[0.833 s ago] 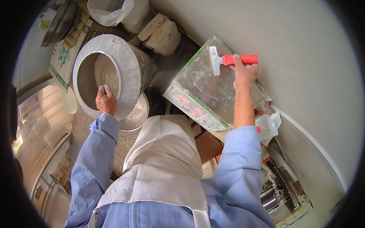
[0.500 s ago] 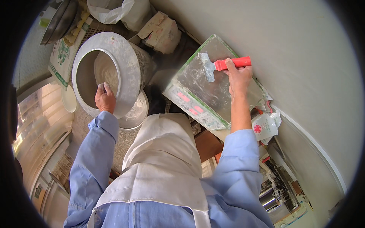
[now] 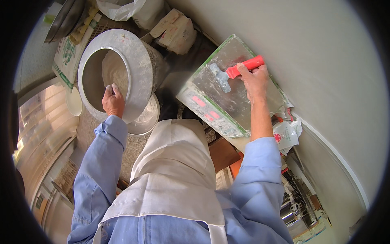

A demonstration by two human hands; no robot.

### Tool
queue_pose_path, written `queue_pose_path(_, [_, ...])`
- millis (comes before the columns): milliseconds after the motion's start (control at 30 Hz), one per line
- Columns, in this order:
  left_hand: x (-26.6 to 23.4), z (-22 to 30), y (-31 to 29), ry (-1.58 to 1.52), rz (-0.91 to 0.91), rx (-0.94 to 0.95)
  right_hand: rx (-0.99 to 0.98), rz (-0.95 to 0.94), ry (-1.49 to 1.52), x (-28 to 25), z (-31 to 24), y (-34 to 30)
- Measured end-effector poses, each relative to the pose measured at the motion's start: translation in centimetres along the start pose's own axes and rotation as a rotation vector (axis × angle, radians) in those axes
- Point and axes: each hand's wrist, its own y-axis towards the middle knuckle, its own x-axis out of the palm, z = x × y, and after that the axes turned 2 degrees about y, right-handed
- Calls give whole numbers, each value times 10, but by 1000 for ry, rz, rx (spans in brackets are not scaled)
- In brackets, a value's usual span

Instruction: The person cleans a digital scale by wiping its surface with a cloth and scraping residue with a small scraper. They then press buttons on the scale's control panel.

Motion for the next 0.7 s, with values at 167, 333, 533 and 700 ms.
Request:
queue_pose_path(167, [0, 0, 0, -1, -3, 5, 11, -26, -48, 5, -4, -2])
queue_pose_path(333, [0, -1, 0, -30, 4, 2, -4, -33, -89, 8, -6, -2])
queue_pose_path(533, [1, -2, 1, -6, -10, -2, -8, -44, -23, 9, -1, -4])
queue_pose_path(700, [1, -2, 1, 0, -2, 18, -16, -94, -185, 12, 4, -5])
